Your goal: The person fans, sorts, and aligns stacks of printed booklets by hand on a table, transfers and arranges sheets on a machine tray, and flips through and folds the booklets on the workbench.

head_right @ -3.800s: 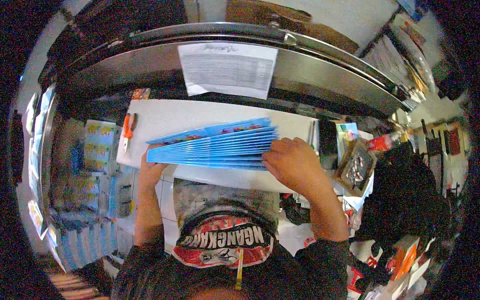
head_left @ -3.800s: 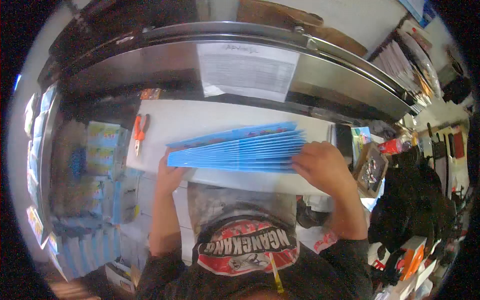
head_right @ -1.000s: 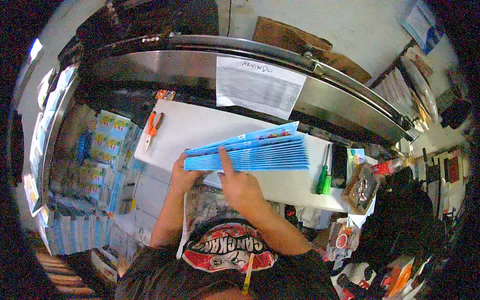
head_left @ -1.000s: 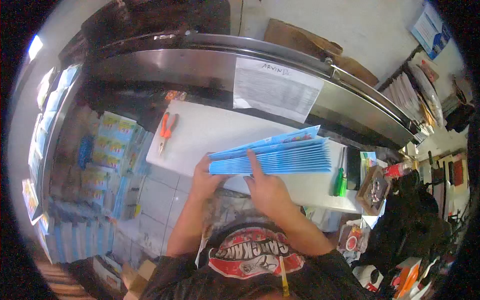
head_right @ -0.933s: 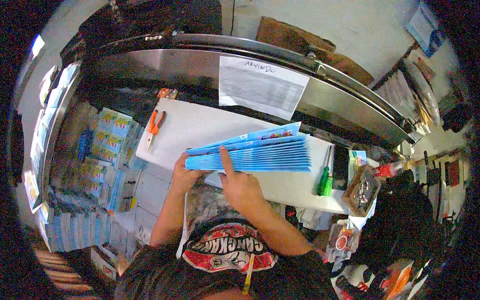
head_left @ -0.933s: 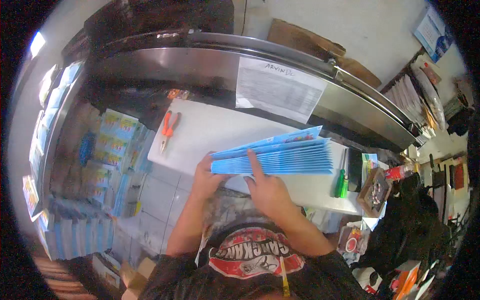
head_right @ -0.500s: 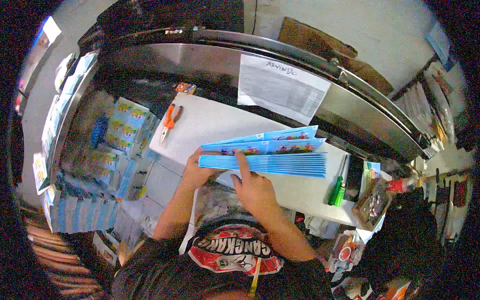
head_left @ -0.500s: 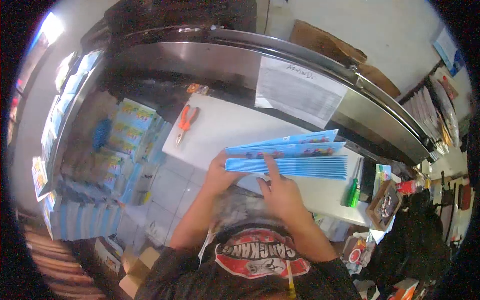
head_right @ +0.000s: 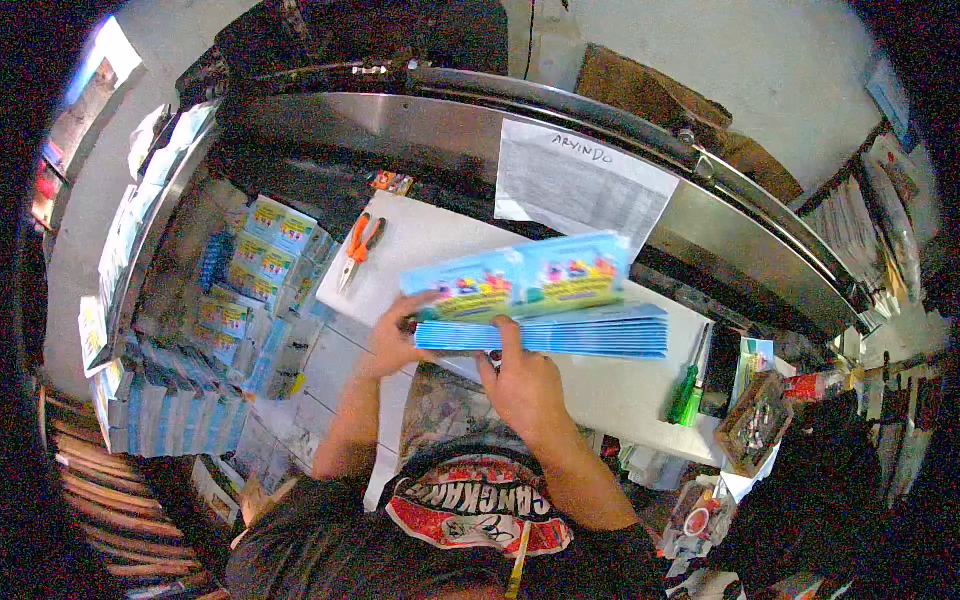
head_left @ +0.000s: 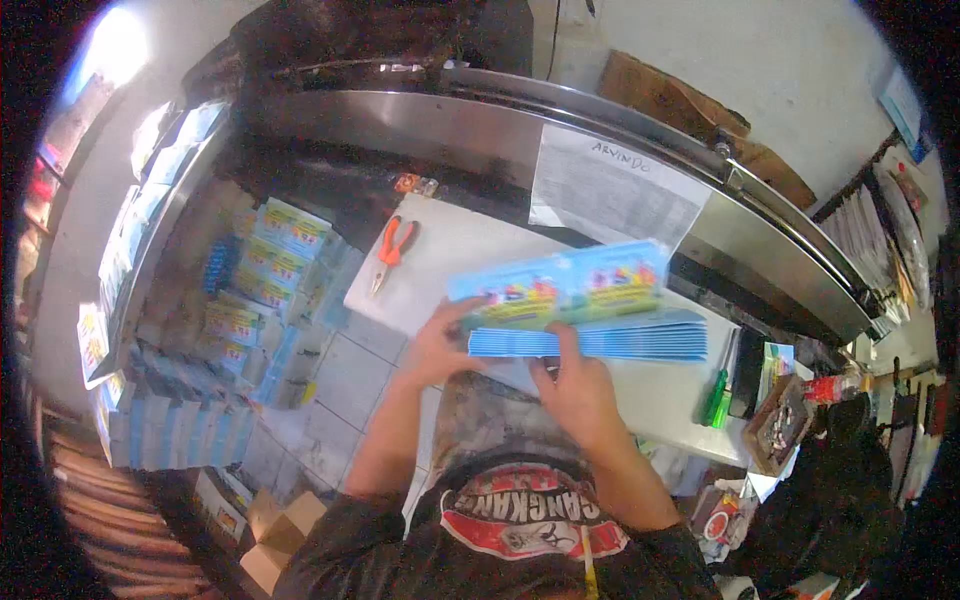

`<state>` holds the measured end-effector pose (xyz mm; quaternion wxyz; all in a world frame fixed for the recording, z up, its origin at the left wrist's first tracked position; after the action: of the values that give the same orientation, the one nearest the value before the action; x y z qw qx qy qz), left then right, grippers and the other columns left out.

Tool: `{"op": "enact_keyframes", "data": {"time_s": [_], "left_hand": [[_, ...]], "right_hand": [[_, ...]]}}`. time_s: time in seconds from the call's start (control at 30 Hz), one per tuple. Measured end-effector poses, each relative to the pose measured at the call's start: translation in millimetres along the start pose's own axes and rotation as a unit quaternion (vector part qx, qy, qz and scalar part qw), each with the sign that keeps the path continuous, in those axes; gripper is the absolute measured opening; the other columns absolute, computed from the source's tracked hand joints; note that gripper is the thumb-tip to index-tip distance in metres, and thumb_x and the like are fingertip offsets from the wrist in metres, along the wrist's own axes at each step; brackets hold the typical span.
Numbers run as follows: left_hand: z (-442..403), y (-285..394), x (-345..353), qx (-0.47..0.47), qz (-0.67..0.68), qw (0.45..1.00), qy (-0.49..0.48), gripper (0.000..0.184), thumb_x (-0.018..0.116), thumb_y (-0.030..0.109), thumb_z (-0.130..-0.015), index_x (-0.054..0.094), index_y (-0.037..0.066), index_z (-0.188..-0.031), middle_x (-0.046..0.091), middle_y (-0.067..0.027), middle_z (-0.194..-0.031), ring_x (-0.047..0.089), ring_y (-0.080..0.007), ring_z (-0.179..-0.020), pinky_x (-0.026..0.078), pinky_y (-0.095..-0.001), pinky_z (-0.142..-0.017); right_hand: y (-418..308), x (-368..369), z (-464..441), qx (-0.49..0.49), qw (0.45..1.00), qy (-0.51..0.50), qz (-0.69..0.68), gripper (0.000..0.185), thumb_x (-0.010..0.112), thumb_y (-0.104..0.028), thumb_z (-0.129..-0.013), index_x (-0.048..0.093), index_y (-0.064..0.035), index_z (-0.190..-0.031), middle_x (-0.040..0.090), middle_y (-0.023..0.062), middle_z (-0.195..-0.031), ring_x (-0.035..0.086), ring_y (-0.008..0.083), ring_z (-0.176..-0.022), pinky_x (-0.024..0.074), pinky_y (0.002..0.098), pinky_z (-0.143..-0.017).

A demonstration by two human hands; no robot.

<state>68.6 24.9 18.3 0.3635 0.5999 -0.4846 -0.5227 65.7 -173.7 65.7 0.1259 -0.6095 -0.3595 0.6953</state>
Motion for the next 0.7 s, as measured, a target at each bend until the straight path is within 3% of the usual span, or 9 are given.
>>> {"op": "enact_keyframes", "data": {"time_s": [0.1,0.17,0.27,0.33,0.4,0.53,0.6,0.63,0.7], "left_hand": [[7,-34,-50,-0.066,-0.025,0.995,0.065,0.059,0.076,0.015,-0.076,0.054,0.008,-0.131,0.053,-0.0125,-0.124,0.054,-0.0246,-0.113,0.045,-0.0386,-0.096],[18,-57,-65,-0.188,0.132,0.971,0.068,0.049,0.066,0.024,-0.085,0.054,0.008,-0.130,0.052,-0.0124,-0.127,0.054,-0.0233,-0.113,0.045,-0.0366,-0.096],[23,-38,-74,-0.234,0.013,0.967,0.098,0.044,0.061,0.033,-0.089,0.056,0.007,-0.126,0.052,-0.0147,-0.128,0.056,-0.0215,-0.107,0.046,-0.0336,-0.090],[26,-36,-76,-0.280,-0.041,0.950,0.134,0.045,0.062,0.034,-0.089,0.057,0.008,-0.124,0.053,-0.0160,-0.127,0.056,-0.0214,-0.106,0.047,-0.0334,-0.088],[27,-33,-75,-0.273,-0.133,0.944,0.128,0.048,0.066,0.038,-0.086,0.058,0.008,-0.123,0.050,-0.0211,-0.130,0.058,-0.0267,-0.105,0.047,-0.0360,-0.088],[29,-9,-66,-0.303,-0.266,0.912,0.075,0.058,0.071,0.040,-0.081,0.054,0.010,-0.128,0.042,-0.0250,-0.137,0.054,-0.0361,-0.114,0.046,-0.0388,-0.092],[29,22,-71,-0.231,-0.421,0.857,0.188,0.076,0.078,0.034,-0.075,0.043,0.009,-0.138,0.035,-0.0275,-0.142,0.045,-0.0416,-0.125,0.043,-0.0411,-0.099],[27,31,-63,-0.227,-0.421,0.859,0.185,0.076,0.078,0.034,-0.075,0.043,0.009,-0.138,0.035,-0.0275,-0.142,0.045,-0.0416,-0.125,0.043,-0.0411,-0.099],[16,69,-14,0.029,-0.319,0.943,0.086,0.094,0.083,0.024,-0.069,0.030,0.006,-0.144,0.032,-0.0283,-0.144,0.037,-0.0392,-0.133,0.040,-0.0417,-0.103]], "right_hand": [[-6,-7,1,0.002,0.999,0.000,-0.039,0.056,0.065,-0.040,-0.085,0.042,-0.0073,-0.124,0.066,0.0226,-0.076,0.066,0.0414,-0.070,0.0534,0.0494,-0.063],[-7,-9,5,-0.010,0.999,0.017,-0.032,0.054,0.067,-0.045,-0.083,0.048,-0.0077,-0.117,0.066,0.0231,-0.078,0.067,0.0411,-0.073,0.0535,0.0489,-0.065],[7,-20,16,0.049,0.995,-0.007,-0.086,0.046,0.067,-0.045,-0.083,0.054,-0.0083,-0.108,0.066,0.0230,-0.078,0.066,0.0413,-0.072,0.0528,0.0489,-0.067],[16,-47,27,0.086,0.995,-0.023,-0.050,0.037,0.066,-0.039,-0.084,0.056,-0.0088,-0.104,0.067,0.0211,-0.079,0.065,0.0423,-0.071,0.0522,0.0496,-0.069],[40,-71,34,-0.011,0.998,-0.058,0.011,0.029,0.063,-0.027,-0.084,0.056,-0.0079,-0.104,0.067,0.0209,-0.087,0.064,0.0427,-0.074,0.0516,0.0499,-0.070],[40,-129,41,-0.065,0.986,-0.100,0.117,0.046,0.060,-0.015,-0.080,0.051,-0.0123,-0.126,0.065,0.0200,-0.103,0.063,0.0426,-0.083,0.0520,0.0475,-0.077],[32,-140,41,-0.029,0.969,-0.175,0.169,0.067,0.060,-0.015,-0.080,0.035,-0.0148,-0.142,0.064,0.0199,-0.109,0.063,0.0423,-0.087,0.0517,0.0472,-0.081],[30,-140,39,-0.026,0.970,-0.171,0.169,0.067,0.060,-0.015,-0.080,0.035,-0.0148,-0.142,0.064,0.0199,-0.109,0.063,0.0423,-0.087,0.0517,0.0472,-0.081],[27,-134,39,-0.046,0.954,-0.217,0.204,0.073,0.058,-0.015,-0.080,0.024,-0.0143,-0.145,0.063,0.0229,-0.105,0.063,0.0435,-0.076,0.0523,0.0525,-0.070]]}}
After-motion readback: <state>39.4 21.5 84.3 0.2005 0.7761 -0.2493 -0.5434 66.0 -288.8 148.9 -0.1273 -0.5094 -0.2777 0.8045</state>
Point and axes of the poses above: each hand's wrist, its own z-axis away from the middle knuckle, its own x-axis out of the palm, y = z × x, the point moved 7 cm from there along -z, towards the middle knuckle
